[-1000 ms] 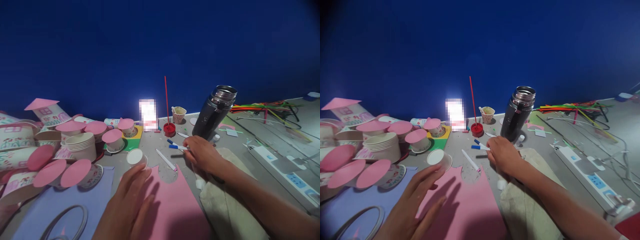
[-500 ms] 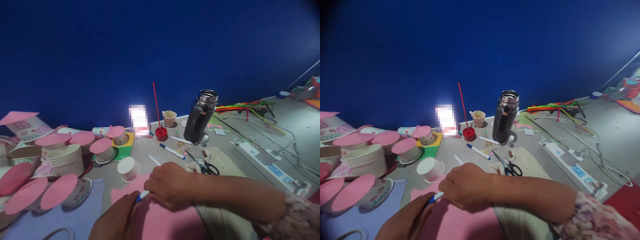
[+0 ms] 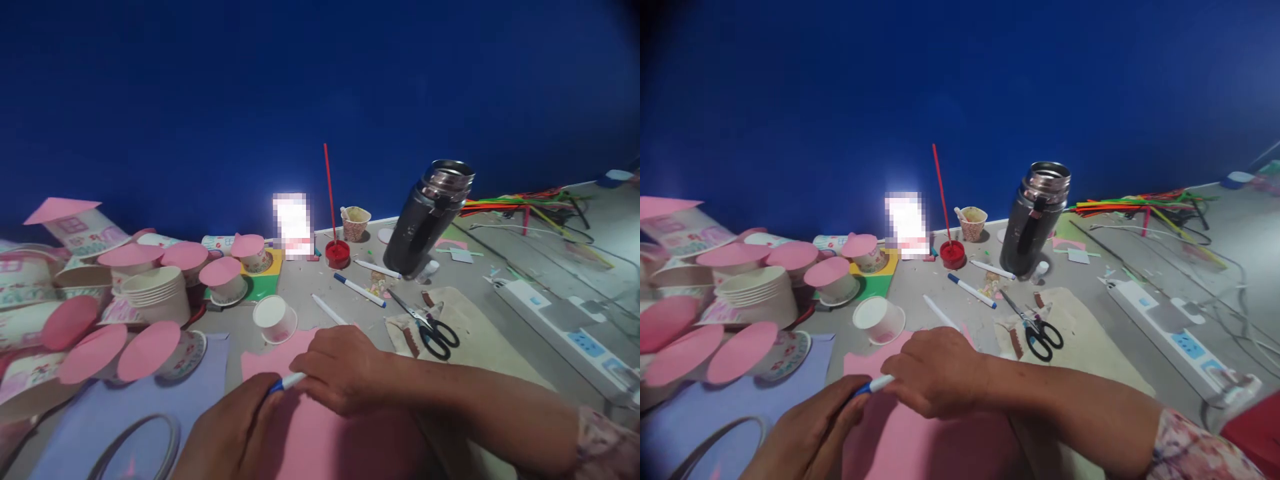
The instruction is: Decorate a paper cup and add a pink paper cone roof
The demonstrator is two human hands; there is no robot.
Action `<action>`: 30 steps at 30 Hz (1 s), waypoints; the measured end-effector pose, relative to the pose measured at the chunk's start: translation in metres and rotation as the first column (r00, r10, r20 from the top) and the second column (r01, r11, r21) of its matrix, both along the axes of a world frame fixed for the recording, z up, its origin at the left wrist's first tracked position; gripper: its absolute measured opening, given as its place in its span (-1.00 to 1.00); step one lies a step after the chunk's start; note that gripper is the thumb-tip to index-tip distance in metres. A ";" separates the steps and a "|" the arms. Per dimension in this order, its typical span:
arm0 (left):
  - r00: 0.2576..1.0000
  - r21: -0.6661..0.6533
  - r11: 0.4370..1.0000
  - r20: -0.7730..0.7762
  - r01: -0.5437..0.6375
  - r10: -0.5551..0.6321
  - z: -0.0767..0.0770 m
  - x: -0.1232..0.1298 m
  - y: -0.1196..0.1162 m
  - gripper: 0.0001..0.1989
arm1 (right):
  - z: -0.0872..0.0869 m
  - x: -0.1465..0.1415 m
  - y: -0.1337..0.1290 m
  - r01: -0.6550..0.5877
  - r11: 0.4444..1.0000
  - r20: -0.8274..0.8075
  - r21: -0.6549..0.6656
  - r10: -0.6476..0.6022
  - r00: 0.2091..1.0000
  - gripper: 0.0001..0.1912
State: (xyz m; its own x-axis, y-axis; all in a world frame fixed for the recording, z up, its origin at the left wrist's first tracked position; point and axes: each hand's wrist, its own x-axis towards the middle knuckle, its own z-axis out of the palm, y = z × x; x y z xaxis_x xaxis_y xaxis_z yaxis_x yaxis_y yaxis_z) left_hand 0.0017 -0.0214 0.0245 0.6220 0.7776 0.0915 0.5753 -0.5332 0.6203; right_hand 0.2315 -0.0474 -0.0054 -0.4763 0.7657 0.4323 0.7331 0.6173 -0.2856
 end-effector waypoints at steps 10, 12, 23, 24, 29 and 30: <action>0.999 0.014 0.999 -0.008 -0.038 0.038 -0.004 0.023 0.011 -0.73 | -0.013 0.022 0.006 0.016 0.962 -0.304 -0.272 -0.101 0.947 -0.80; 0.999 0.046 0.999 -0.030 -0.020 0.021 -0.009 0.021 0.012 -0.69 | -0.014 0.023 0.007 0.014 0.941 -0.314 -0.339 -0.128 0.941 -0.82; 0.983 -0.093 0.992 0.151 -0.087 0.101 -0.020 0.018 0.006 -0.64 | 0.010 0.030 0.006 -0.238 0.609 -0.588 -0.757 -0.476 0.654 -0.71; 0.978 -0.109 0.990 0.179 -0.090 0.109 -0.019 0.018 0.006 -0.65 | 0.010 0.031 0.006 -0.311 0.569 -0.618 -0.761 -0.491 0.615 -0.64; 0.962 -0.249 0.968 0.250 -0.040 0.105 -0.018 0.020 0.005 -0.65 | 0.005 0.027 0.003 -0.515 0.438 -0.673 -0.737 -0.546 0.499 -0.49; 0.964 -0.284 0.959 0.252 -0.012 0.087 -0.018 0.021 0.005 -0.65 | 0.005 0.026 0.003 -0.519 0.445 -0.681 -0.730 -0.536 0.499 -0.50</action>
